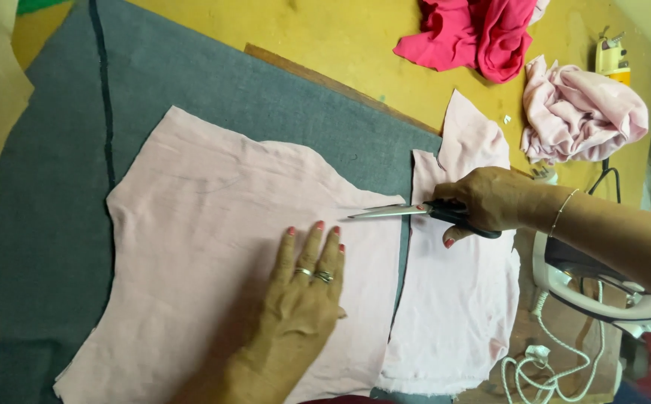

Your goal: Cutting out garment pieces from pink fabric using scissors following a pre-traced pattern on a workshop table.

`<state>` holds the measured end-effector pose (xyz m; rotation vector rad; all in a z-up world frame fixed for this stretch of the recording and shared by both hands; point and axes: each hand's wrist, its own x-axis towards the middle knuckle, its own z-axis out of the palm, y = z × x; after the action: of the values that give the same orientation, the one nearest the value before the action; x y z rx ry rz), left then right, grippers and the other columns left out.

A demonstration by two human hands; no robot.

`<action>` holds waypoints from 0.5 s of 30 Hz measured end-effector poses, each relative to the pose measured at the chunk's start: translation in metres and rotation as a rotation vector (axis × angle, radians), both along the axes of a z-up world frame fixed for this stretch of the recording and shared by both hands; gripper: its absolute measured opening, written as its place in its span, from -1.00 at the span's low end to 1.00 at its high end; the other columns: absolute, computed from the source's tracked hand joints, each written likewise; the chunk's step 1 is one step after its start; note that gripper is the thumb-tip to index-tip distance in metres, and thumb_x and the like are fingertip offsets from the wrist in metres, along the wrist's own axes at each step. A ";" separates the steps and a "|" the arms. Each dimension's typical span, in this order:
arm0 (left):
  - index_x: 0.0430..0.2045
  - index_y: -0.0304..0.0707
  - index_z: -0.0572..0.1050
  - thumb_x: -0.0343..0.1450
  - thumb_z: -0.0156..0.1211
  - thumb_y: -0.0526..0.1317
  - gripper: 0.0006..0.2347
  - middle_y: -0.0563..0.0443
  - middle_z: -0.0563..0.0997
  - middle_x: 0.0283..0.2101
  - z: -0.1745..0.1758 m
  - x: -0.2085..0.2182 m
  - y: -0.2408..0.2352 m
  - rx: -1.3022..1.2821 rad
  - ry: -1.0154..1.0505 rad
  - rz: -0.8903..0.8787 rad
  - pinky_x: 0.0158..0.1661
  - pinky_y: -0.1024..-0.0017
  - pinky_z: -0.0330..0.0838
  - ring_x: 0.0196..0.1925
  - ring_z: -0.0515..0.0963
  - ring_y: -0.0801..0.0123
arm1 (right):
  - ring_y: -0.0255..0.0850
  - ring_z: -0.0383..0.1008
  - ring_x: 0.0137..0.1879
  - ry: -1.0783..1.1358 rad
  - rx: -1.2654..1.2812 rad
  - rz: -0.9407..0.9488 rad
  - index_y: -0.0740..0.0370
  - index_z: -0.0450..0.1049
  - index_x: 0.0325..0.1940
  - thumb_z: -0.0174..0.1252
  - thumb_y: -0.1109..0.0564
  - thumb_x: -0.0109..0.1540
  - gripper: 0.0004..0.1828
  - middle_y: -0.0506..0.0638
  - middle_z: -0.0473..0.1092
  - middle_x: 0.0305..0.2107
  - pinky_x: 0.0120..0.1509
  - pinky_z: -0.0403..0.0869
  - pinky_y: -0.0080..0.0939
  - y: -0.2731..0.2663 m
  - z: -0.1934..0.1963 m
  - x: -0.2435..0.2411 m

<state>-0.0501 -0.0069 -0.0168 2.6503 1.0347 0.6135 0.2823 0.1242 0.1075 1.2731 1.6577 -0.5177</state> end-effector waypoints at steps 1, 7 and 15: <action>0.29 -0.50 0.27 0.07 0.40 0.31 0.00 -0.48 0.22 0.43 0.003 -0.016 0.010 0.005 0.005 -0.002 0.42 -0.37 -0.12 0.51 0.10 -0.35 | -0.02 0.61 -0.13 0.005 0.005 -0.002 -0.39 0.41 0.21 0.36 -0.65 -0.13 -0.10 -0.13 0.61 -0.31 -0.10 0.54 -0.08 -0.001 -0.001 -0.003; 0.02 -0.30 0.52 -0.10 0.47 0.48 -0.03 -0.27 0.53 0.17 0.024 -0.068 0.041 0.229 0.052 0.130 0.26 -0.29 0.28 0.27 0.45 -0.18 | 0.10 0.58 -0.27 0.219 0.043 0.060 -0.24 0.41 0.21 0.33 -0.63 -0.07 -0.10 -0.03 0.60 -0.42 -0.19 0.50 -0.01 -0.009 -0.017 0.000; 0.12 -0.26 0.50 0.11 0.46 0.31 -0.20 -0.20 0.48 0.28 0.035 -0.085 0.044 0.076 -0.060 0.068 0.36 -0.15 0.13 0.37 0.39 -0.06 | -0.01 0.62 -0.29 0.209 -0.011 -0.050 -0.35 0.40 0.27 0.33 -0.61 -0.08 -0.10 -0.11 0.62 -0.47 -0.13 0.54 -0.14 -0.012 -0.003 -0.024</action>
<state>-0.1351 0.0369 0.0182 2.6523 1.1092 0.7568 0.2584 0.1122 0.1040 1.2905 1.7956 -0.7090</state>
